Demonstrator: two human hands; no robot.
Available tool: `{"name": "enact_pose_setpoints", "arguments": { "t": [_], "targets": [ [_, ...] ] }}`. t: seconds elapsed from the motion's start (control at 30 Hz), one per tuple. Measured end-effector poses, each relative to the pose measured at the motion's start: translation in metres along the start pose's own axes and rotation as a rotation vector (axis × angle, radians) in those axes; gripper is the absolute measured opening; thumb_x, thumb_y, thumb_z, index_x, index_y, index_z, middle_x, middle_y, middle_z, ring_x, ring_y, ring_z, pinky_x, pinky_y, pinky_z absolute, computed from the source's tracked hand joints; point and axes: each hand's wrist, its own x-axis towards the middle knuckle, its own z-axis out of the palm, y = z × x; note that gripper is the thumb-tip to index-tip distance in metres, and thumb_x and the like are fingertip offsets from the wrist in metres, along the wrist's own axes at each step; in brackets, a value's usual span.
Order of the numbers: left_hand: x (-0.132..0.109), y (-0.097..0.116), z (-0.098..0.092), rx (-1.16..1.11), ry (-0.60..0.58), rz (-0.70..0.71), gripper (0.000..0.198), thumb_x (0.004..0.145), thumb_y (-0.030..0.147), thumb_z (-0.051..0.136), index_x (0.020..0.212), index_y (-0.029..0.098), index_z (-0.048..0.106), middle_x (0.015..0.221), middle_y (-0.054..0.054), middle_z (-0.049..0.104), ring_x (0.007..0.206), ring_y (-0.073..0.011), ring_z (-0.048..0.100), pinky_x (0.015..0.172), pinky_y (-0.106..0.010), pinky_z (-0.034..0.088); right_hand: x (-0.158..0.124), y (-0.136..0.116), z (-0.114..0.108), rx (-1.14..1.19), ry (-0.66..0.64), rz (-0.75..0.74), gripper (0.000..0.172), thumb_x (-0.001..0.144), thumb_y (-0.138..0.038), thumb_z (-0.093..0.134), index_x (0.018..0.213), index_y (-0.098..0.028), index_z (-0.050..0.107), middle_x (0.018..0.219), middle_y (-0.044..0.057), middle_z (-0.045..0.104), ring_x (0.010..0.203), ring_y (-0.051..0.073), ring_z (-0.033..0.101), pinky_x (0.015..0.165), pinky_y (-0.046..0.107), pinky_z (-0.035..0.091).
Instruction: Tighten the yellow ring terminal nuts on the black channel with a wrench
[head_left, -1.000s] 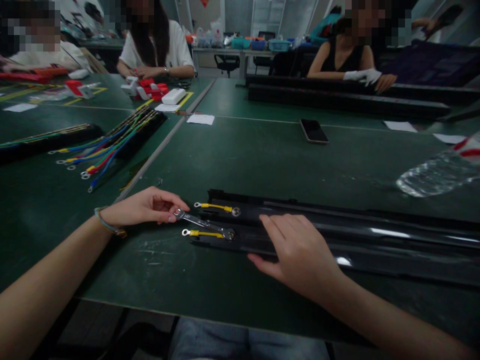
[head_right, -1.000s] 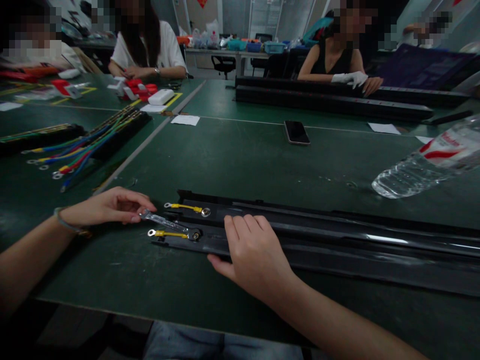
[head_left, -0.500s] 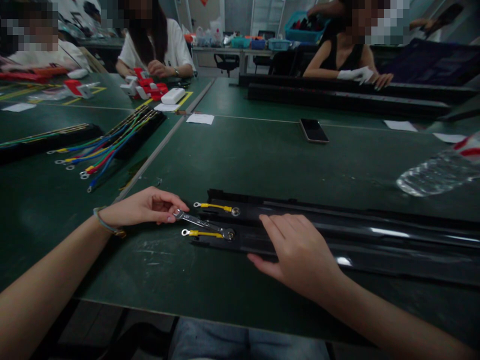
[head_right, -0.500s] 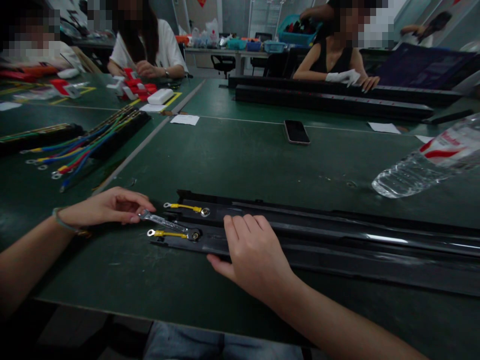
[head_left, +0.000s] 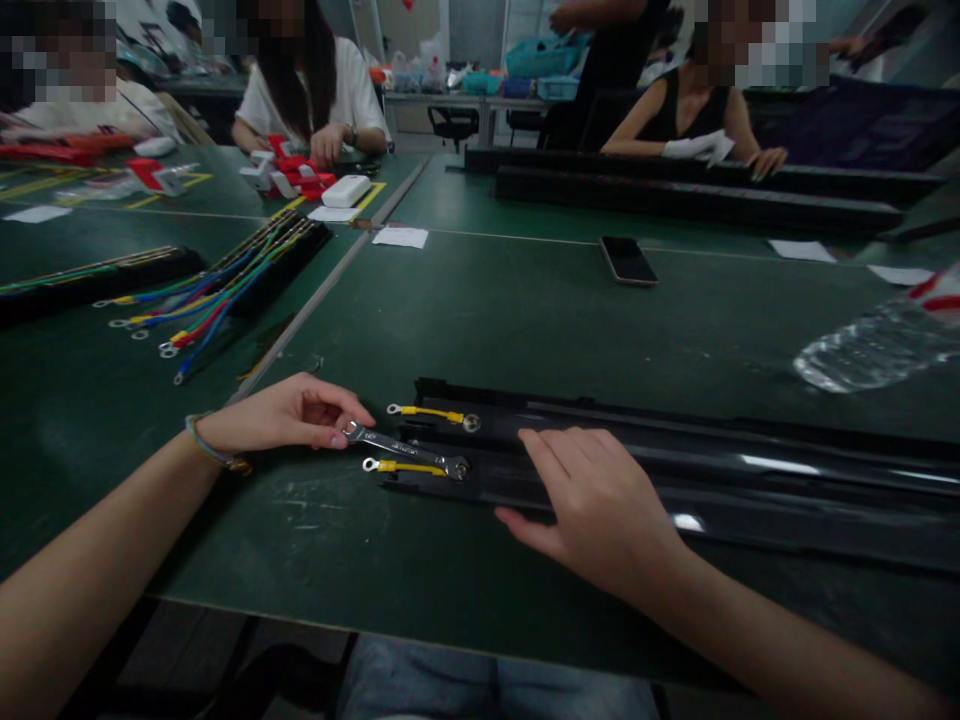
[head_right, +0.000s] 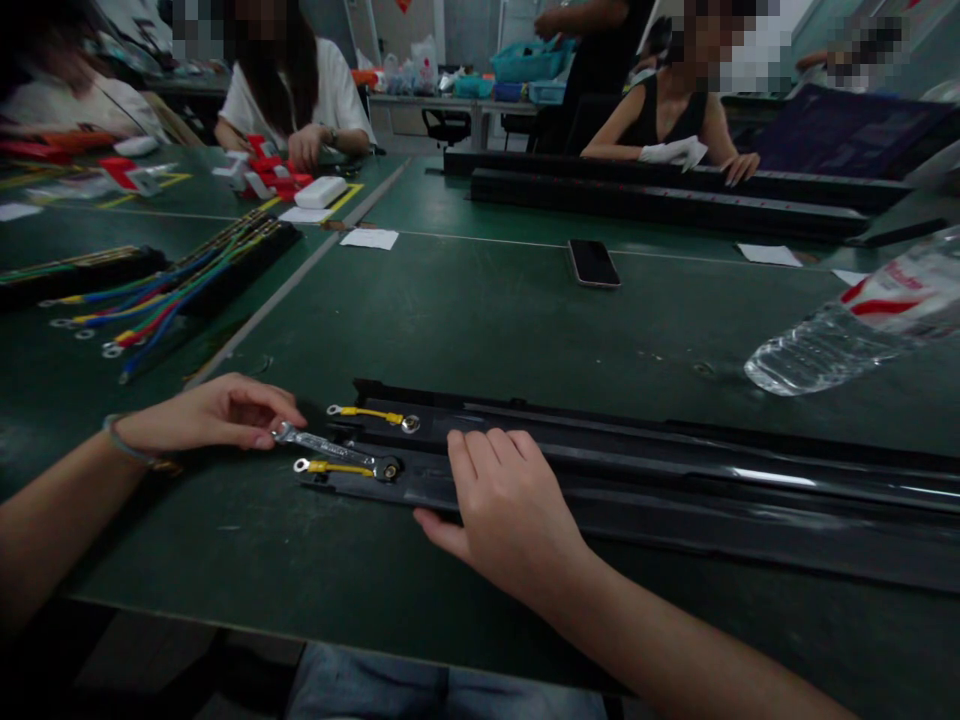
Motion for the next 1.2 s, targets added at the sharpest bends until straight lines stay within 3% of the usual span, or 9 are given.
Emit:
{"name": "enact_pose_setpoints", "arguments": {
  "t": [0.17,0.37,0.87,1.2],
  "targets": [
    [-0.0008,0.0003,-0.0006,-0.252,-0.076,-0.064,0.021,0.070,0.011,0.060,0.091,0.012,0.061,0.073,-0.001,0.056,0.063,-0.0090,0.052,0.055,-0.017,0.044,0.0003,0.0000,0.0004,-0.003,0.008,-0.001,0.057,0.077,-0.049,0.042,0.106,-0.002,0.055,0.092,0.015,0.060,0.081,0.025,0.050,0.073,0.037,0.037],
    [-0.0012,0.0009,-0.0004,-0.274,-0.097,-0.024,0.021,0.067,0.008,0.064,0.088,0.011,0.062,0.074,-0.002,0.059,0.063,-0.0088,0.053,0.053,-0.015,0.043,0.0001,0.0000,-0.0001,0.005,0.005,0.001,0.057,0.077,-0.049,0.043,0.106,-0.002,0.055,0.092,0.016,0.060,0.082,0.024,0.050,0.072,0.037,0.037],
    [0.0020,0.0029,0.0012,-0.245,-0.032,-0.124,0.023,0.073,0.015,0.057,0.096,0.011,0.059,0.068,0.000,0.051,0.051,-0.0064,0.043,0.042,-0.013,0.036,0.0010,-0.0007,-0.0006,0.007,-0.012,0.014,0.057,0.077,-0.049,0.043,0.108,-0.002,0.054,0.093,0.016,0.060,0.082,0.025,0.050,0.071,0.037,0.037],
    [0.0017,0.0029,0.0004,-0.240,-0.033,-0.106,0.022,0.073,0.014,0.057,0.095,0.012,0.060,0.067,0.001,0.051,0.052,-0.0065,0.044,0.044,-0.014,0.037,0.0002,0.0008,-0.0003,0.011,-0.013,0.006,0.057,0.077,-0.049,0.044,0.108,-0.002,0.054,0.092,0.016,0.060,0.081,0.024,0.050,0.070,0.037,0.037]
  ]
}}
